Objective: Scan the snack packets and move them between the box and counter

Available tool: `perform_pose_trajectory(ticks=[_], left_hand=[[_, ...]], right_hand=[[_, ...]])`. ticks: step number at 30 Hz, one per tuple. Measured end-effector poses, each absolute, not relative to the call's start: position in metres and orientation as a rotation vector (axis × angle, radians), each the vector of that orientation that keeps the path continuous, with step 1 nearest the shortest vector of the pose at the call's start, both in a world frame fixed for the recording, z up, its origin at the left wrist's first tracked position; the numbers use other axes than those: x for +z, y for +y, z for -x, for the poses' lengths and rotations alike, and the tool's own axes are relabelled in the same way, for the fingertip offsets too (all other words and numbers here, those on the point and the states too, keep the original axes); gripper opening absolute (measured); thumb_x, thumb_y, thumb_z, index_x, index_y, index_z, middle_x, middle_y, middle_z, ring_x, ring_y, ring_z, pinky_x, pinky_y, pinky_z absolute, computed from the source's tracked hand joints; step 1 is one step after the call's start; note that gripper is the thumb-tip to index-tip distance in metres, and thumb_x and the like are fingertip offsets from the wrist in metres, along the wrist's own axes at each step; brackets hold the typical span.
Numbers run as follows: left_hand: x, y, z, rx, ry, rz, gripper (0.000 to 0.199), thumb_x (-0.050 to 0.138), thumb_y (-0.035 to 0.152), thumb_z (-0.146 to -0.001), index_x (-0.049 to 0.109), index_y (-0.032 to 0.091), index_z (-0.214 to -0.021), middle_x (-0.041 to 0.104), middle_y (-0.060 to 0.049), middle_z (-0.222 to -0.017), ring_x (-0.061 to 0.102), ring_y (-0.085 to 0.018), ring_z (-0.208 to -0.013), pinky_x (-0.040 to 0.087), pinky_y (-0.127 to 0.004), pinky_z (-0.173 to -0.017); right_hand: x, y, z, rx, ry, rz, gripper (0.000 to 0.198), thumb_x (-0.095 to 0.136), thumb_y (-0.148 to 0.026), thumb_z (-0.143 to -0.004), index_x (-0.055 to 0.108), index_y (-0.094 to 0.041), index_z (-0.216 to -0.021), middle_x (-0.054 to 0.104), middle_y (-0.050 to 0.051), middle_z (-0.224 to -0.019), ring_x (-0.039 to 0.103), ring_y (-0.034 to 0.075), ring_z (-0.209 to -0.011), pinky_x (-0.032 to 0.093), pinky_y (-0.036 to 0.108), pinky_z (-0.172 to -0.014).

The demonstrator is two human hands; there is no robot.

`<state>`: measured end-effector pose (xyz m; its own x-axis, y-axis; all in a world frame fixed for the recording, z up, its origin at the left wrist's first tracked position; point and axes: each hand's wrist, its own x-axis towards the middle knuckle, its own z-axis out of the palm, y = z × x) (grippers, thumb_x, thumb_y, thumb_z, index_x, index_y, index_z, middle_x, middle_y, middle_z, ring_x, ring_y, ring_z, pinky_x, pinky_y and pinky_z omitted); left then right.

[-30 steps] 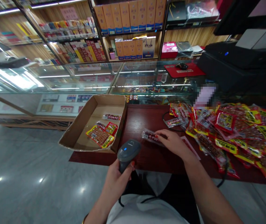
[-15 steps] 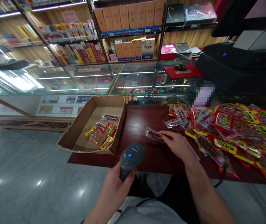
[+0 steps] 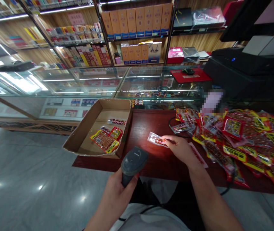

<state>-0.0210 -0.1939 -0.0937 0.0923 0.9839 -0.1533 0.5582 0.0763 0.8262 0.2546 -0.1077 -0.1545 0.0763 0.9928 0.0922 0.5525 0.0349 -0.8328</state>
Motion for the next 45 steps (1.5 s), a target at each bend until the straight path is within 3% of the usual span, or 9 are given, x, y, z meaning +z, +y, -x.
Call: perform_pose_trajectory(ticks=[15, 32, 45], left_hand=[[-0.085, -0.196, 0.024, 0.682, 1.556, -1.528, 0.016, 0.060, 0.030, -0.079, 0.068, 0.018, -0.072, 0.062, 0.001, -0.053, 0.058, -0.017, -0.050, 0.044, -0.024, -0.053], [-0.093, -0.194, 0.023, 0.698, 1.533, -1.558, 0.017, 0.058, 0.031, -0.083, 0.067, 0.018, -0.078, 0.066, -0.001, -0.059, 0.059, -0.016, -0.050, 0.043, -0.024, -0.051], [-0.100, -0.192, 0.024, 0.661, 1.543, -1.523, 0.016, 0.059, 0.031, -0.082, 0.064, 0.018, -0.077, 0.060, 0.002, -0.055, 0.056, -0.015, -0.050, 0.040, -0.024, -0.051]], right_hand=[[-0.150, -0.098, -0.245, 0.773, -1.599, 1.567, 0.026, 0.059, -0.034, -0.088, 0.079, -0.028, -0.103, 0.079, 0.002, -0.108, 0.073, 0.024, -0.103, 0.052, 0.039, -0.098], [-0.149, -0.108, -0.245, 0.830, -1.574, 1.534, 0.025, 0.059, -0.031, -0.087, 0.078, -0.028, -0.103, 0.079, 0.002, -0.110, 0.071, 0.023, -0.106, 0.052, 0.039, -0.098], [-0.144, -0.112, -0.242, 0.882, -1.592, 1.494, 0.025, 0.059, -0.033, -0.088, 0.079, -0.027, -0.103, 0.078, 0.003, -0.111, 0.071, 0.024, -0.107, 0.052, 0.037, -0.097]])
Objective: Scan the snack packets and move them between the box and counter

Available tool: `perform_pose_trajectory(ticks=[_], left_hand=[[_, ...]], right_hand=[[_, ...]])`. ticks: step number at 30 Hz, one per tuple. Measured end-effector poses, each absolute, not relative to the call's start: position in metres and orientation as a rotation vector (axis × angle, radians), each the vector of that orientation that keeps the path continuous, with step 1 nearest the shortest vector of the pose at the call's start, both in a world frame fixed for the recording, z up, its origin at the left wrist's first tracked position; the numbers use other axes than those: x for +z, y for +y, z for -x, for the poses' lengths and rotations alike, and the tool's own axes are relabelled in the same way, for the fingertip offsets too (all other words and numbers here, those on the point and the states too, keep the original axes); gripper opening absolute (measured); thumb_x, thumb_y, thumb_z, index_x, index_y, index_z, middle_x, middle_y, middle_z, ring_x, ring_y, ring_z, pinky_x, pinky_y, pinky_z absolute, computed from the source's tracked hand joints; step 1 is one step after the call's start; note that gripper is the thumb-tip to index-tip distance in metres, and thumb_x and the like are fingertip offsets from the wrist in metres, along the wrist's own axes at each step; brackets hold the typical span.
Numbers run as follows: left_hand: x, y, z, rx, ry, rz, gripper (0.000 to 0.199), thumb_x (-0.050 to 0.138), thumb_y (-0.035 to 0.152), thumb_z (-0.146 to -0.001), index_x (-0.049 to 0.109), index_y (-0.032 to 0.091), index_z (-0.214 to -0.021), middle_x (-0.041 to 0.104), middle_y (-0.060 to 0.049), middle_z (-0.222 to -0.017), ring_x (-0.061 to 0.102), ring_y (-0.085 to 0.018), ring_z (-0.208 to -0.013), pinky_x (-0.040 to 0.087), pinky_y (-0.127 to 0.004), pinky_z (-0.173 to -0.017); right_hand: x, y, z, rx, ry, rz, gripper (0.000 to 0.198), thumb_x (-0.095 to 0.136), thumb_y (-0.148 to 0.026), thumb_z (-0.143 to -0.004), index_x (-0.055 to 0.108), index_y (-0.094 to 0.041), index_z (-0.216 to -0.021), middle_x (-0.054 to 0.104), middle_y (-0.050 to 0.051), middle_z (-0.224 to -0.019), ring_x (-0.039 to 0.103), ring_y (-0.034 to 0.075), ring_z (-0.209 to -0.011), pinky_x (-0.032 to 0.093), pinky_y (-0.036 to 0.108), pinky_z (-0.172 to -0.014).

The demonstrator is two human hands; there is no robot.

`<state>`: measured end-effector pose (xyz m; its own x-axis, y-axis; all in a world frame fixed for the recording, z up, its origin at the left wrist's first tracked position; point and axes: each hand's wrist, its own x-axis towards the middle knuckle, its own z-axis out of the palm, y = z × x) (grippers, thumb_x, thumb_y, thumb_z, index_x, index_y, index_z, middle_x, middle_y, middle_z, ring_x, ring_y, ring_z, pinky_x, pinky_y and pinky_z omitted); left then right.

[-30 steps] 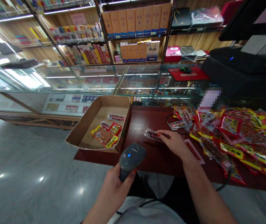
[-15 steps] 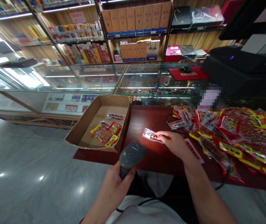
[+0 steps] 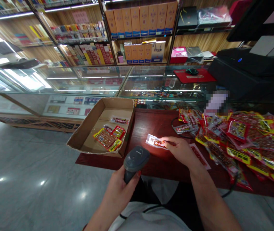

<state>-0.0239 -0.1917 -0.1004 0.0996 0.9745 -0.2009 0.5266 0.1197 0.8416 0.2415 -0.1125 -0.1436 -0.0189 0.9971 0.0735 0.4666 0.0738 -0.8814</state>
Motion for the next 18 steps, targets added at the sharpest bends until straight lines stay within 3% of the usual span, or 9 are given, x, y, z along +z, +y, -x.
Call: perform_pose_trajectory(ticks=[18], left_hand=[[-0.111, -0.188, 0.019, 0.659, 1.509, -1.437, 0.017, 0.057, 0.034, -0.085, 0.059, 0.018, -0.080, 0.061, 0.002, -0.061, 0.058, -0.015, -0.051, 0.043, -0.024, -0.051]], right_hand=[[-0.140, -0.119, -0.238, 0.889, -1.606, 1.501, 0.024, 0.061, -0.032, -0.087, 0.079, -0.027, -0.102, 0.078, 0.003, -0.111, 0.070, 0.024, -0.108, 0.052, 0.038, -0.097]])
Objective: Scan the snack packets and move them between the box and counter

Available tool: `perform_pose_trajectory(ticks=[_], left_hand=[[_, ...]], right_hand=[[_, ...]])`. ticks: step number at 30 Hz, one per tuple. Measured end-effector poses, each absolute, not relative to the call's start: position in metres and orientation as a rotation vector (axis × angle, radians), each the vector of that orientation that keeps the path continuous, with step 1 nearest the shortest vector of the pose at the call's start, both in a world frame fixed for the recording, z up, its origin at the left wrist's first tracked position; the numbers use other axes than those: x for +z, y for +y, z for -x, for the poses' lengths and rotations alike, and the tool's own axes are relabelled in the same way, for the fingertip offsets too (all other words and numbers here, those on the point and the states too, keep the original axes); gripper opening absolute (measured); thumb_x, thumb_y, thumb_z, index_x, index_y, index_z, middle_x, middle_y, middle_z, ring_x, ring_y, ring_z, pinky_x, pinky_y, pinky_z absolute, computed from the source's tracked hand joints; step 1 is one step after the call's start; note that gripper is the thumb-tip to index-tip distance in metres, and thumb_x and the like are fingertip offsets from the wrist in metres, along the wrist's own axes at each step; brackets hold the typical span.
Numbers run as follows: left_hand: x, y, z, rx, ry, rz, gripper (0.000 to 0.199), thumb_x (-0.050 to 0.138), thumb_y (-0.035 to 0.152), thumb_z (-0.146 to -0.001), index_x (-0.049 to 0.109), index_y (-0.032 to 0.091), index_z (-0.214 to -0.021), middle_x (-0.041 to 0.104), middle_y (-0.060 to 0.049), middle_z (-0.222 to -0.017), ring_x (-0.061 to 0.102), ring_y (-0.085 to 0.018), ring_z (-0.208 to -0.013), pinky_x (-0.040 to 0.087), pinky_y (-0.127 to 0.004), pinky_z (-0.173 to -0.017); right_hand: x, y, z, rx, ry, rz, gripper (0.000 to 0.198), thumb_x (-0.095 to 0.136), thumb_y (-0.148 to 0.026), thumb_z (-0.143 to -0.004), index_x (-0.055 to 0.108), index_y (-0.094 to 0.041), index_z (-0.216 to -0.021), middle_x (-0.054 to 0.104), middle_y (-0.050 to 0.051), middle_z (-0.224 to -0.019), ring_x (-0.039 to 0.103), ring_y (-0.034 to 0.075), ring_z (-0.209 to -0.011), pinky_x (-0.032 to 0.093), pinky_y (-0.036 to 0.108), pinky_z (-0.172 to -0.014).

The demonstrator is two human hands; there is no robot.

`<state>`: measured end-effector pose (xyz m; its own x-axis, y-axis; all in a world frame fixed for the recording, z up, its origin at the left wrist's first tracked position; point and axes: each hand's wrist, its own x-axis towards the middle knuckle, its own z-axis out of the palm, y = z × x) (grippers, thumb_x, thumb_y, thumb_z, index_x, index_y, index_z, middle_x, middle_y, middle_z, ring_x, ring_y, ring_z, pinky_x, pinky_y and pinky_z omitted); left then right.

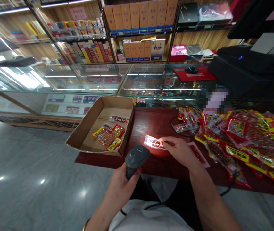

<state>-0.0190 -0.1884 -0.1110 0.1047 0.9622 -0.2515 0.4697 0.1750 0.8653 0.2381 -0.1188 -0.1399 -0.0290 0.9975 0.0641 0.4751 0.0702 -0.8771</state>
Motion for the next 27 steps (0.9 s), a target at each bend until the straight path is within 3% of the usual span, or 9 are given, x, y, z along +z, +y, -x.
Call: perform_pose_trajectory(ticks=[18, 23, 27], left_hand=[[-0.118, -0.187, 0.018, 0.714, 1.476, -1.316, 0.018, 0.061, 0.035, -0.081, 0.061, 0.018, -0.081, 0.064, 0.001, -0.063, 0.058, -0.014, -0.049, 0.044, -0.023, -0.048], [-0.126, -0.188, 0.015, 0.727, 1.497, -1.273, 0.022, 0.062, 0.040, -0.082, 0.060, 0.018, -0.082, 0.065, 0.001, -0.062, 0.057, -0.013, -0.046, 0.044, -0.023, -0.046], [-0.122, -0.189, 0.013, 0.738, 1.492, -1.254, 0.023, 0.064, 0.041, -0.080, 0.060, 0.018, -0.082, 0.065, 0.001, -0.063, 0.057, -0.013, -0.045, 0.044, -0.023, -0.045]], right_hand=[[-0.133, -0.096, -0.233, 0.799, -1.380, 1.484, 0.029, 0.062, -0.040, -0.085, 0.077, -0.022, -0.102, 0.079, 0.006, -0.105, 0.072, 0.025, -0.098, 0.053, 0.040, -0.092], [-0.099, -0.069, -0.171, 1.276, -1.287, 1.131, 0.040, 0.059, -0.038, -0.087, 0.069, -0.021, -0.121, 0.077, 0.005, -0.112, 0.073, 0.021, -0.095, 0.057, 0.036, -0.087], [-0.088, -0.060, -0.140, 1.371, -1.365, 0.896, 0.051, 0.062, -0.035, -0.086, 0.059, -0.022, -0.135, 0.068, 0.007, -0.132, 0.065, 0.019, -0.119, 0.052, 0.034, -0.102]])
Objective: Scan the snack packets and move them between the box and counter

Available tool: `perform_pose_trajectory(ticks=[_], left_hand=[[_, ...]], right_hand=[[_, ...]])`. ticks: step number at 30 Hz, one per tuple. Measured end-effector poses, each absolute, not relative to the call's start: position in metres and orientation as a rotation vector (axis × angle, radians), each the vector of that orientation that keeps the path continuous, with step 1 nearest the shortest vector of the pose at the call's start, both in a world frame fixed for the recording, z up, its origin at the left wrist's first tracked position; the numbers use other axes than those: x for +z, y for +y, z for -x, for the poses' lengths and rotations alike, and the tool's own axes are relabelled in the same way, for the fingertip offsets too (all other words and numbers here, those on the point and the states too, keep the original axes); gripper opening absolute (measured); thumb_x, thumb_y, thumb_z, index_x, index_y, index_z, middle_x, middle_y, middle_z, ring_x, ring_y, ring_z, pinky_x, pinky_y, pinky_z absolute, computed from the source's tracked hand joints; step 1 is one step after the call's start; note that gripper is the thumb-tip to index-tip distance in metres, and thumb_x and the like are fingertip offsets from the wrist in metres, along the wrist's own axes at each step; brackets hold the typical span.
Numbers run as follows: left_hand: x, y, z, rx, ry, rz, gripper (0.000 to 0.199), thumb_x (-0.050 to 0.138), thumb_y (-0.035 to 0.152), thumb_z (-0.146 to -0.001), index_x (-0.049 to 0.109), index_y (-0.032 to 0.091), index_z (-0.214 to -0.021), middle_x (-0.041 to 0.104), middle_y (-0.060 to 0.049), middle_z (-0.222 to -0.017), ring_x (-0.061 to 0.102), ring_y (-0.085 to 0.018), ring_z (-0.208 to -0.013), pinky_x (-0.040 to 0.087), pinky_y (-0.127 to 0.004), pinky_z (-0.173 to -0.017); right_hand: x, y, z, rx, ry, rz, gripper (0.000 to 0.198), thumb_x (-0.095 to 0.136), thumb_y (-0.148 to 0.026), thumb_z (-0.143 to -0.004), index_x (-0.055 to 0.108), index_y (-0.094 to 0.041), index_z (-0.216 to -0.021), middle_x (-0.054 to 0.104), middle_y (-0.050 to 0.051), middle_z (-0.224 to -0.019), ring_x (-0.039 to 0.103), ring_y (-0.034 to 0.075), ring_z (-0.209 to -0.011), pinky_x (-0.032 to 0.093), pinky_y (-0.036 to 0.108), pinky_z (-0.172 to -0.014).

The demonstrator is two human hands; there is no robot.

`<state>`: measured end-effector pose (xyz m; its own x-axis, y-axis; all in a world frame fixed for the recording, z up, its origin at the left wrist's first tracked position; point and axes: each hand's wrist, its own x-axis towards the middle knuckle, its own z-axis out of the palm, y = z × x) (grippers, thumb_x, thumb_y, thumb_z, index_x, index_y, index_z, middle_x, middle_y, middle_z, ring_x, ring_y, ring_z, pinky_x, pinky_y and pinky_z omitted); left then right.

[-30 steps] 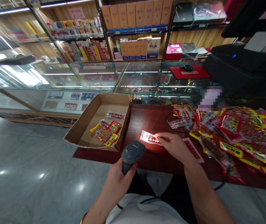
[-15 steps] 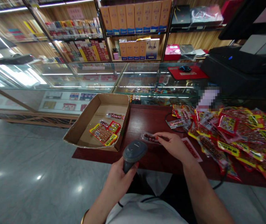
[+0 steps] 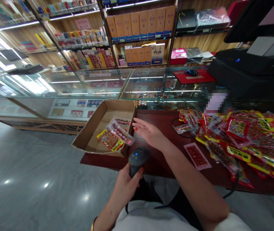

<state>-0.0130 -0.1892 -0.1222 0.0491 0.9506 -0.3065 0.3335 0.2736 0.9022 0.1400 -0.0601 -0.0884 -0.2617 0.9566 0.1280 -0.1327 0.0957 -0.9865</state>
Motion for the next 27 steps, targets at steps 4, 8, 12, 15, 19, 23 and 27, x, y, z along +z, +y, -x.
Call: perform_pose_trajectory(ticks=[4, 8, 12, 15, 19, 23, 27], left_hand=[[-0.122, -0.187, 0.016, 0.748, 1.490, -1.276, 0.024, 0.062, 0.041, -0.083, 0.059, 0.017, -0.080, 0.065, 0.001, -0.063, 0.057, -0.013, -0.047, 0.044, -0.023, -0.047], [-0.122, -0.181, 0.016, 0.735, 1.492, -1.287, 0.028, 0.062, 0.044, -0.083, 0.060, 0.017, -0.079, 0.065, 0.000, -0.062, 0.057, -0.013, -0.047, 0.044, -0.024, -0.048], [-0.119, -0.173, 0.010, 0.710, 1.493, -1.302, 0.030, 0.062, 0.047, -0.082, 0.061, 0.017, -0.078, 0.063, 0.001, -0.058, 0.056, -0.014, -0.047, 0.043, -0.024, -0.048], [-0.117, -0.170, 0.004, 0.692, 1.491, -1.340, 0.031, 0.061, 0.048, -0.082, 0.062, 0.016, -0.079, 0.062, 0.001, -0.056, 0.057, -0.014, -0.048, 0.042, -0.024, -0.049], [-0.114, -0.171, 0.000, 0.682, 1.473, -1.347, 0.030, 0.063, 0.046, -0.080, 0.062, 0.016, -0.078, 0.060, 0.002, -0.053, 0.056, -0.014, -0.047, 0.042, -0.024, -0.048], [-0.113, -0.177, 0.004, 0.700, 1.477, -1.292, 0.029, 0.065, 0.046, -0.077, 0.062, 0.017, -0.078, 0.063, 0.001, -0.057, 0.056, -0.014, -0.047, 0.042, -0.024, -0.048], [-0.119, -0.181, 0.012, 0.716, 1.497, -1.271, 0.028, 0.064, 0.046, -0.078, 0.061, 0.017, -0.079, 0.064, 0.001, -0.059, 0.056, -0.014, -0.047, 0.043, -0.024, -0.048]], right_hand=[[-0.111, -0.084, -0.188, 1.018, -1.525, 1.203, 0.037, 0.057, -0.035, -0.090, 0.066, -0.024, -0.125, 0.071, 0.006, -0.127, 0.068, 0.020, -0.112, 0.052, 0.036, -0.100], [-0.138, -0.137, -0.277, 0.426, -1.540, 1.828, 0.034, 0.052, -0.034, -0.090, 0.068, -0.021, -0.118, 0.073, 0.010, -0.110, 0.070, 0.025, -0.094, 0.054, 0.043, -0.090], [-0.155, -0.183, -0.327, 0.164, -1.573, 2.313, 0.039, 0.051, -0.043, -0.092, 0.066, -0.016, -0.116, 0.071, 0.015, -0.110, 0.069, 0.033, -0.099, 0.052, 0.046, -0.089], [-0.160, -0.194, -0.330, 0.149, -1.617, 2.441, 0.051, 0.060, -0.051, -0.087, 0.062, -0.015, -0.123, 0.070, 0.018, -0.114, 0.069, 0.035, -0.099, 0.052, 0.046, -0.087], [-0.157, -0.187, -0.317, 0.092, -1.731, 2.460, 0.060, 0.068, -0.043, -0.082, 0.058, -0.011, -0.132, 0.068, 0.022, -0.117, 0.069, 0.036, -0.101, 0.052, 0.044, -0.087], [-0.152, -0.179, -0.302, 0.055, -1.806, 2.428, 0.046, 0.058, -0.029, -0.085, 0.063, -0.013, -0.128, 0.072, 0.020, -0.114, 0.072, 0.034, -0.092, 0.054, 0.043, -0.079], [-0.156, -0.177, -0.289, -0.010, -1.905, 2.288, 0.037, 0.048, -0.020, -0.089, 0.071, -0.021, -0.118, 0.073, 0.013, -0.120, 0.073, 0.030, -0.092, 0.054, 0.040, -0.076]])
